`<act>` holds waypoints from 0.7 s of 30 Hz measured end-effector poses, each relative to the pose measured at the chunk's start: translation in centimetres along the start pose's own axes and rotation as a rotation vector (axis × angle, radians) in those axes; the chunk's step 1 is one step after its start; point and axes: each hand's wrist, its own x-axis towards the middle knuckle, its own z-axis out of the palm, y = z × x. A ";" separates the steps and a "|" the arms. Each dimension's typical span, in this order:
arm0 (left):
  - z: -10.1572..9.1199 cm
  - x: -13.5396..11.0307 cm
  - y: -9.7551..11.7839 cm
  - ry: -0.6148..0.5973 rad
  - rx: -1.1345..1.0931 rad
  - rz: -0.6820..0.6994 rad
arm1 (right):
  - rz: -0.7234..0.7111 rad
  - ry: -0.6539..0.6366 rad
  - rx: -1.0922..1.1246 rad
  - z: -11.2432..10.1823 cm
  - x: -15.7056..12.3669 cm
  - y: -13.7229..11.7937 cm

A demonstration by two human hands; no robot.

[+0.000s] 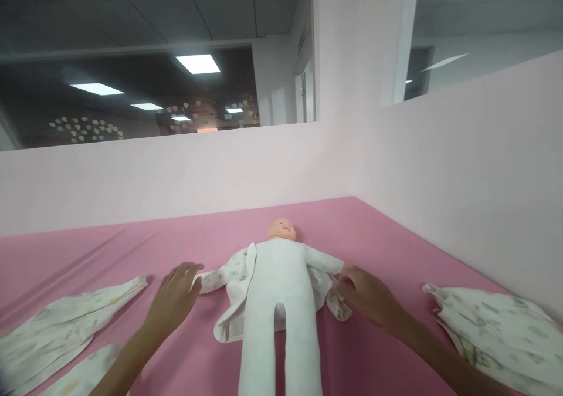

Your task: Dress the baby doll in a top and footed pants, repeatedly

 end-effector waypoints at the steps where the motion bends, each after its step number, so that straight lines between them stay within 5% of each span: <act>1: -0.5 1.1 1.8 0.012 -0.046 0.043 | 0.014 -0.045 0.010 0.2 -0.9 1.0; 6: -1.9 7.8 13.0 -0.044 -0.218 0.421 | -0.057 -0.053 -0.058 2.1 -1.9 1.9; 11: 0.3 12.7 21.9 -0.292 -0.164 0.707 | -0.083 0.024 -0.090 2.5 -0.8 1.5; 15: 2.4 14.4 25.2 -0.403 -0.114 0.738 | 0.004 0.013 -0.172 1.6 -1.0 1.7; 21: 2.9 14.4 26.5 -0.446 -0.004 0.728 | -0.067 -0.042 -0.140 1.6 -1.3 1.8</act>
